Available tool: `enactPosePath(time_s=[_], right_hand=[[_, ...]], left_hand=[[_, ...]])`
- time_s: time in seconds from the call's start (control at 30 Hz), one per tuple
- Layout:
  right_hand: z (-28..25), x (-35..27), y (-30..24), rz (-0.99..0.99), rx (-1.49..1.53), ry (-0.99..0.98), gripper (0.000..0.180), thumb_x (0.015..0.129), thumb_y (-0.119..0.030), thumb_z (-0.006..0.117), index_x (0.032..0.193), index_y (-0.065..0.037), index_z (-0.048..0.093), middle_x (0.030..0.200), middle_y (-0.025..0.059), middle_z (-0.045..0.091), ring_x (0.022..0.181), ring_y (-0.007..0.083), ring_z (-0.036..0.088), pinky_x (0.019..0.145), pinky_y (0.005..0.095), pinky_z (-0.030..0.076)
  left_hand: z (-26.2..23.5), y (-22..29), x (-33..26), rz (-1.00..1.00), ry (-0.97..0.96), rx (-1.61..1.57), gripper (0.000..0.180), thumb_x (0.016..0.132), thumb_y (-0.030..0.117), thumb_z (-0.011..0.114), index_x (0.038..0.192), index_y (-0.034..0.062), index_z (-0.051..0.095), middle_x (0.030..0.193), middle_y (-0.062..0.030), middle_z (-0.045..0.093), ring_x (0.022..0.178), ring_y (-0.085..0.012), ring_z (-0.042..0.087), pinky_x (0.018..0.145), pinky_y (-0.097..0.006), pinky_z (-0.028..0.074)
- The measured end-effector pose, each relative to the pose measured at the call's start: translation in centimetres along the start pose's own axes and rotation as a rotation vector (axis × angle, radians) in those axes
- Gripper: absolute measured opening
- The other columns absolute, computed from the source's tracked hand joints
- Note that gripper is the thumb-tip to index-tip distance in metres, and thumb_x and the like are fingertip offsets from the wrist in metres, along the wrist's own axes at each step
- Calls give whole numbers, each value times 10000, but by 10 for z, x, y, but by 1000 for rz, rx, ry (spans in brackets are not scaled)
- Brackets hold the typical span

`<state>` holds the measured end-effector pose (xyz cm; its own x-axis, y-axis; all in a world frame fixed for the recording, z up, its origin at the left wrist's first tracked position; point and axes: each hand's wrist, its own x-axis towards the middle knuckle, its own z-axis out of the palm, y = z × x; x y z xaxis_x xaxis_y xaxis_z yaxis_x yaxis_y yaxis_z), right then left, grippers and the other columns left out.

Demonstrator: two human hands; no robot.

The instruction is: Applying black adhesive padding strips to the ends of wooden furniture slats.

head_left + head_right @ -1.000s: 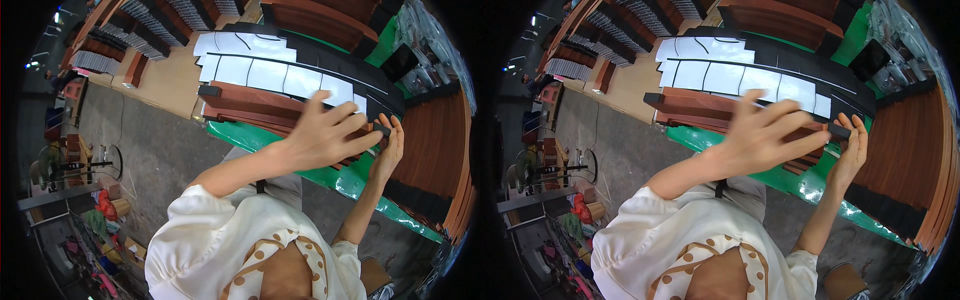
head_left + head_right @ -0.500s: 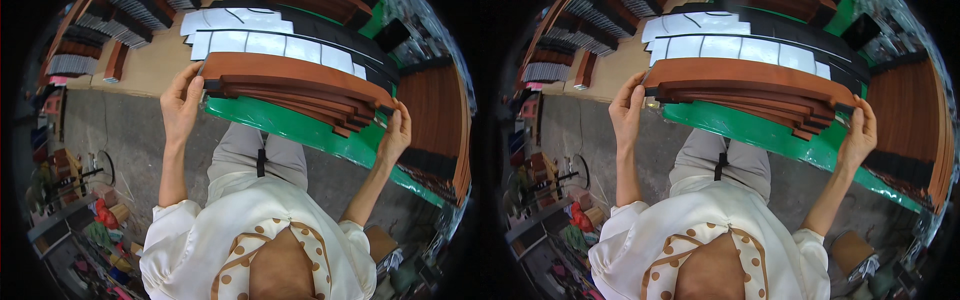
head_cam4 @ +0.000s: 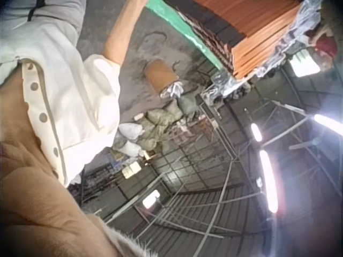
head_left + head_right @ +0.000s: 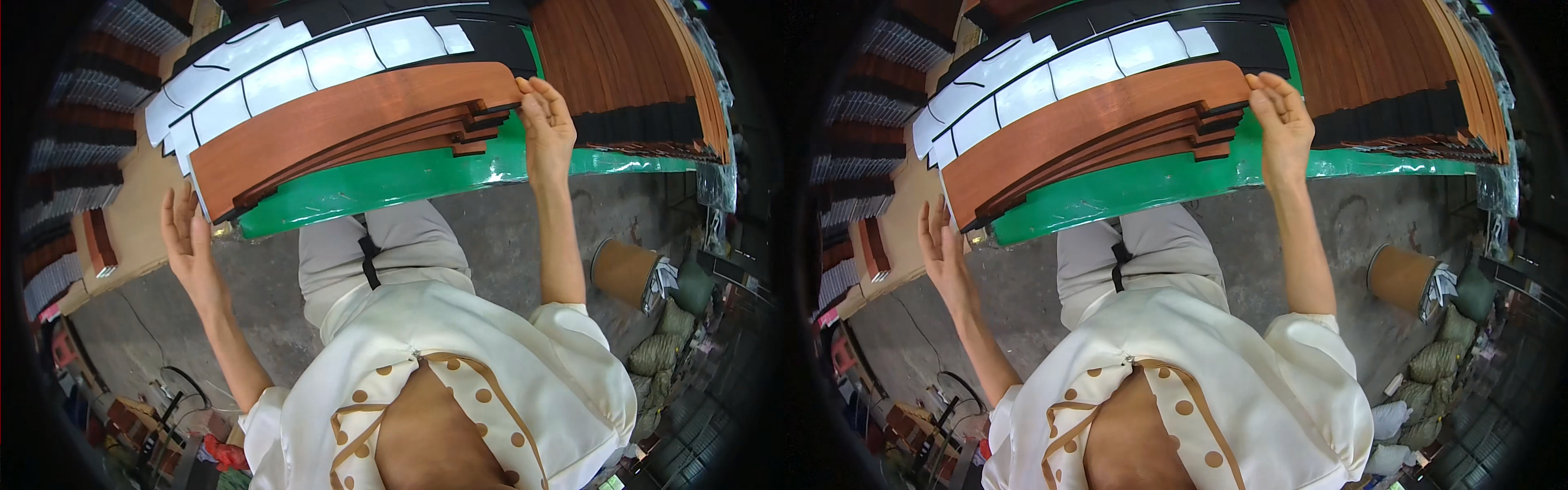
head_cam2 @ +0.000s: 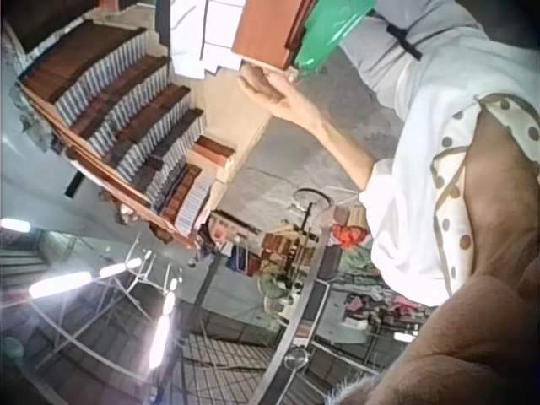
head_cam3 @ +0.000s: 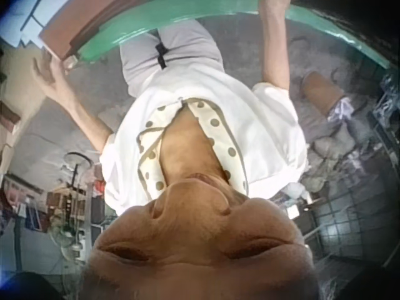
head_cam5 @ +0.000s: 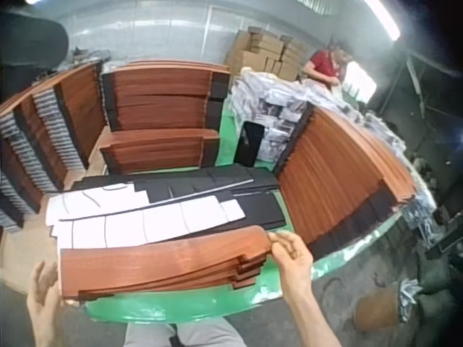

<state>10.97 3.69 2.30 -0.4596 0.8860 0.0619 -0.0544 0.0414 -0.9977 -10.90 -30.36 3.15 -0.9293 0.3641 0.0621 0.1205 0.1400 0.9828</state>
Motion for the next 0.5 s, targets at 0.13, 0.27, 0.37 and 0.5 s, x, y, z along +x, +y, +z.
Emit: enactPosePath(time_s=[0.13, 0.27, 0.37, 0.5], right_hand=[[-13, 22, -4, 583, 24, -257, 744, 889, -641, 324, 1310, -34, 415, 1308, 150, 431, 1244, 302, 364, 953, 586, 302], [-15, 31, 2, 873, 29, -431, 772, 871, -670, 313, 1351, -67, 360, 1262, 178, 456, 1168, 335, 473, 906, 726, 205], [-18, 40, 5, 993, -17, -547, 892, 798, -780, 267, 1337, -82, 398, 1282, 169, 466, 1199, 323, 435, 932, 736, 130], [-3, 48, -1, 991, -52, -552, 878, 769, -814, 266, 1304, -135, 422, 1091, 116, 496, 982, 313, 556, 780, 543, 420]], left_hand=[[-3, -3, 29, -456, -227, -92, 810, 853, 680, 356, 1404, 91, 294, 1387, -154, 390, 1275, -309, 386, 984, -586, 307], [-15, -16, 51, -831, -371, -176, 764, 863, 668, 349, 1374, 100, 343, 1355, -147, 421, 1218, -319, 440, 923, -574, 391], [-13, -15, 55, -902, -428, -188, 747, 872, 668, 321, 1359, 102, 366, 1341, -138, 438, 1177, -321, 471, 888, -529, 435], [7, 14, 60, -909, -337, -255, 715, 885, 668, 281, 1350, 134, 384, 1300, -109, 472, 1145, -279, 493, 875, -451, 451]])
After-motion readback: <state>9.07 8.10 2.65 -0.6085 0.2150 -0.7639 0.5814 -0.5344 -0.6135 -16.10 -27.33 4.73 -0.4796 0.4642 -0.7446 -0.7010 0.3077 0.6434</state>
